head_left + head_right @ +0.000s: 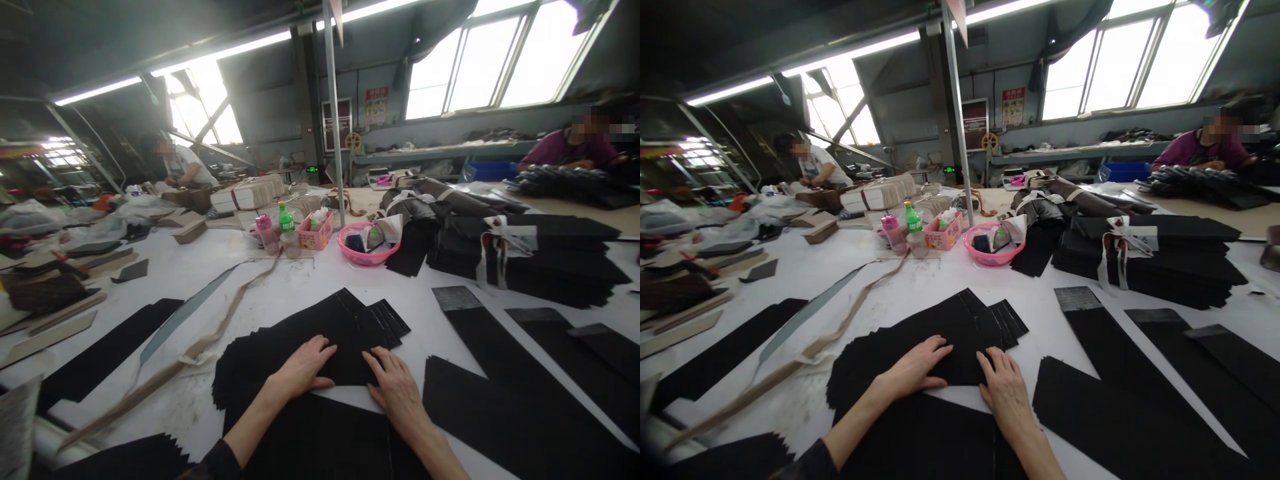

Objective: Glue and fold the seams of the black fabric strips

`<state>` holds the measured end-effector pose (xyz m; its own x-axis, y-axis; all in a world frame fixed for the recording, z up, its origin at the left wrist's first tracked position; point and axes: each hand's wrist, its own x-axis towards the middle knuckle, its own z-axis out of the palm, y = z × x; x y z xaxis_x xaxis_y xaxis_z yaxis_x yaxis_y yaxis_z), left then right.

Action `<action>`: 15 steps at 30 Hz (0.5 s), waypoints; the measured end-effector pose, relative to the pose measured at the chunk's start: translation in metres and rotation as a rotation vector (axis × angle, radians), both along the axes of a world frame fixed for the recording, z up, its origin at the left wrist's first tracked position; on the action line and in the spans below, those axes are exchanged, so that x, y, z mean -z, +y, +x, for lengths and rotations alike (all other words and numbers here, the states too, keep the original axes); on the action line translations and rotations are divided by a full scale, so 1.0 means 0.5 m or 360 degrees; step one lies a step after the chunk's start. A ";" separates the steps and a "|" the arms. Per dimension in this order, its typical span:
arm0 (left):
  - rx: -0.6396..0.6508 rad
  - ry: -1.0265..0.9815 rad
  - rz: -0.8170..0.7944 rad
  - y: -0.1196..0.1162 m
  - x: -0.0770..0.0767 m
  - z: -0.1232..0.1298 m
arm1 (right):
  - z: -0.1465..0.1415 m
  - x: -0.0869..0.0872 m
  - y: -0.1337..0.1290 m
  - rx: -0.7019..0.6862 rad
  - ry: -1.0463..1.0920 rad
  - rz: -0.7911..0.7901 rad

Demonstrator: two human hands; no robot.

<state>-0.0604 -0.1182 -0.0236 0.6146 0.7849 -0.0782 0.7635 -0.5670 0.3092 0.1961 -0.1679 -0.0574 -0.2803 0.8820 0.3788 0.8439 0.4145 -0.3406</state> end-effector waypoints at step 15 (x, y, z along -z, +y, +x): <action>-0.0354 -0.0082 0.0693 0.014 -0.117 -0.042 | 0.010 -0.021 0.003 0.0447 0.0872 -0.0137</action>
